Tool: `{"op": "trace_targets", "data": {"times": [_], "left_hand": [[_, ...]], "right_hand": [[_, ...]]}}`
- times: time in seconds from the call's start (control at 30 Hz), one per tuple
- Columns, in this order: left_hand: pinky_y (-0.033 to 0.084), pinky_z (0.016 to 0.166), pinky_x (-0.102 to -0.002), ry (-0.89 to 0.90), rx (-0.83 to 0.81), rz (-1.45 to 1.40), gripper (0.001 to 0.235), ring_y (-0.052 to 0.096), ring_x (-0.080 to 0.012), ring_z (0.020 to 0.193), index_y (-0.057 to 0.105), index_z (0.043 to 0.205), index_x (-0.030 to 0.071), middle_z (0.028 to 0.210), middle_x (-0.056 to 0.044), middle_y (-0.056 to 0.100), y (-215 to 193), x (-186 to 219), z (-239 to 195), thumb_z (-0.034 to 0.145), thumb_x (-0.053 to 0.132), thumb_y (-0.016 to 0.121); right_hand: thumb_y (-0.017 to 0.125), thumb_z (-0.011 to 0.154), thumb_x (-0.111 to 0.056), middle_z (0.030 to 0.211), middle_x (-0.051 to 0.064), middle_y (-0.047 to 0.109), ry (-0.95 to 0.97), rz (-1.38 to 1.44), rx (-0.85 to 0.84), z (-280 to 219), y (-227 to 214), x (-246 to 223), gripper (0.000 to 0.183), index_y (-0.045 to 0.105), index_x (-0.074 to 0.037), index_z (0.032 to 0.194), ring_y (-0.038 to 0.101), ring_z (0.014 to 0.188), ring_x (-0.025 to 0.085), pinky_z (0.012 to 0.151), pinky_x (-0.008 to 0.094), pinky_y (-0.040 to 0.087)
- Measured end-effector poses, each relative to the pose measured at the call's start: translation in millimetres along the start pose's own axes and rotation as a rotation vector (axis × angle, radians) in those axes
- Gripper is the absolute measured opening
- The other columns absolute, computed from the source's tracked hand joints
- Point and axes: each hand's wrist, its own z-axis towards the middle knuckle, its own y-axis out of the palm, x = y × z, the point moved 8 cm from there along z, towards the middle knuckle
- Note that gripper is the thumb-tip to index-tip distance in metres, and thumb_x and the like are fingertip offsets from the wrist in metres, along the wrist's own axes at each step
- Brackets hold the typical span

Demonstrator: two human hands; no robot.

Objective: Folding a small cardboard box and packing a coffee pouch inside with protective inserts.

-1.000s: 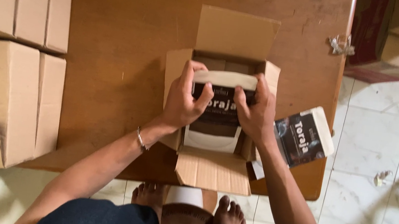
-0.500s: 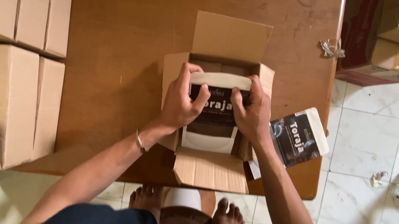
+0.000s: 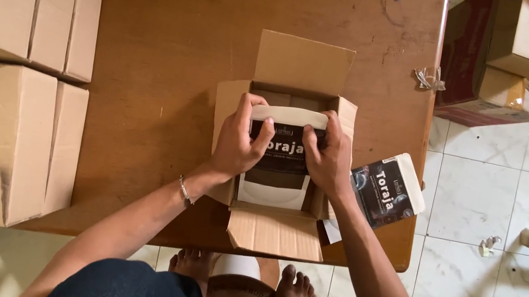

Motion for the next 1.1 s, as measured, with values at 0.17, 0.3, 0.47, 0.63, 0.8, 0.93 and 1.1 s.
{"op": "trace_targets", "data": {"times": [0.17, 0.3, 0.47, 0.63, 0.8, 0.93, 1.1], "left_hand": [[0.057, 0.074, -0.055, 0.015, -0.003, -0.012, 0.021, 0.071, -0.0421, 0.081, 0.050, 0.110, 0.007, 0.085, -0.021, 0.064, -1, -3, 3, 0.098, 0.024, 0.051], [0.057, 0.073, -0.054, 0.015, 0.004, -0.023, 0.021, 0.071, -0.0426, 0.082, 0.050, 0.110, 0.008, 0.086, -0.020, 0.064, -3, 4, -2, 0.099, 0.027, 0.050], [0.057, 0.070, -0.054, -0.020, -0.017, 0.003, 0.023, 0.071, -0.0427, 0.078, 0.050, 0.111, 0.009, 0.085, -0.021, 0.064, -1, -1, 1, 0.098, 0.028, 0.052], [0.057, 0.068, -0.055, -0.040, -0.028, -0.001, 0.023, 0.071, -0.0415, 0.076, 0.050, 0.111, 0.010, 0.084, -0.022, 0.064, 0, -3, -3, 0.099, 0.029, 0.051], [0.057, 0.066, -0.050, -0.002, -0.016, -0.006, 0.020, 0.070, -0.0379, 0.072, 0.050, 0.110, 0.010, 0.084, -0.021, 0.065, 2, 0, -4, 0.098, 0.026, 0.052], [0.056, 0.069, -0.055, 0.030, 0.003, -0.005, 0.022, 0.070, -0.0444, 0.078, 0.050, 0.112, 0.007, 0.089, -0.024, 0.064, 1, -3, 3, 0.097, 0.024, 0.053], [0.056, 0.078, -0.058, 0.110, 0.019, -0.021, 0.030, 0.070, -0.0440, 0.089, 0.049, 0.119, 0.007, 0.101, -0.022, 0.064, -2, 3, -7, 0.103, 0.033, 0.048]], "right_hand": [[0.062, 0.097, -0.020, 0.067, 0.024, 0.058, -0.018, -0.016, 0.008, 3, -2, 1, 0.014, 0.058, -0.010, 0.106, 0.062, 0.063, 0.046, 0.061, 0.047, 0.046], [0.062, 0.098, -0.019, 0.064, 0.025, 0.057, -0.044, -0.061, 0.010, 0, -4, -2, 0.015, 0.059, -0.009, 0.108, 0.062, 0.063, 0.047, 0.060, 0.049, 0.045], [0.062, 0.096, -0.023, 0.056, 0.022, 0.054, 0.014, -0.061, 0.019, 3, -2, -3, 0.017, 0.060, -0.011, 0.107, 0.060, 0.055, 0.042, 0.058, 0.047, 0.045], [0.063, 0.095, -0.024, 0.059, 0.023, 0.055, 0.033, -0.070, 0.006, -3, 2, 1, 0.017, 0.060, -0.012, 0.107, 0.063, 0.061, 0.043, 0.059, 0.048, 0.045], [0.064, 0.095, -0.023, 0.069, 0.024, 0.061, -0.020, -0.085, 0.047, -5, -1, -1, 0.020, 0.060, -0.015, 0.113, 0.065, 0.067, 0.045, 0.065, 0.048, 0.048], [0.064, 0.095, -0.023, 0.075, 0.024, 0.066, -0.017, -0.053, 0.050, 0, 5, 17, 0.022, 0.061, -0.013, 0.115, 0.068, 0.071, 0.043, 0.067, 0.046, 0.050], [0.066, 0.096, -0.018, 0.091, 0.042, 0.063, -0.152, -0.084, 0.107, -5, 4, 9, 0.046, 0.054, 0.007, 0.133, 0.062, 0.087, 0.060, 0.072, 0.063, 0.039]]}}
